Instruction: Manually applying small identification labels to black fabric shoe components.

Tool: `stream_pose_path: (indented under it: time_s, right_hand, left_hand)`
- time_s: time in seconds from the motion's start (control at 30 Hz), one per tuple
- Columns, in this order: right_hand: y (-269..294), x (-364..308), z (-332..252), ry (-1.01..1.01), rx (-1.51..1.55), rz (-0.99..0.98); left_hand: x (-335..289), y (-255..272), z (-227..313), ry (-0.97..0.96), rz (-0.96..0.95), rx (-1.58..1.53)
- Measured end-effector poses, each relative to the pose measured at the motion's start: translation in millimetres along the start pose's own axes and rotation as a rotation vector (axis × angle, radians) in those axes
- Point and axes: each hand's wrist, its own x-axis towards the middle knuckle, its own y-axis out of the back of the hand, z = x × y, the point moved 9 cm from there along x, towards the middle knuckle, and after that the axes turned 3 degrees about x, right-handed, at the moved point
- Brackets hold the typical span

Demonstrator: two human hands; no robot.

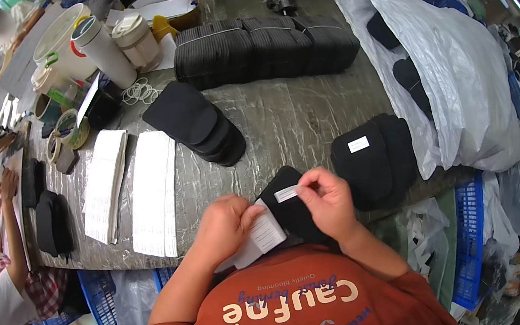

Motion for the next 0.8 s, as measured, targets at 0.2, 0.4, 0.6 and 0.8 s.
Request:
stream_pose_path:
  time_s: [0.2,0.4,0.6,0.8]
  right_hand:
    - [3.5,9.2,30.4,-0.150,-0.180,-0.062]
    - [-1.0,7.7,42.6,-0.113,-0.294,-0.077]
    - [-2.9,9.9,37.8,-0.090,-0.391,-0.079]
    - [-2.9,10.5,34.3,-0.047,-0.446,-0.067]
  left_hand:
    - [-21.5,-19.3,52.2,-0.576,-0.169,0.204]
    - [-20.4,-30.0,45.1,-0.522,-0.197,0.265]
    - [-20.6,-32.0,43.7,-0.521,-0.193,0.254]
    - [-17.0,-42.6,53.8,-0.560,-0.165,0.406]
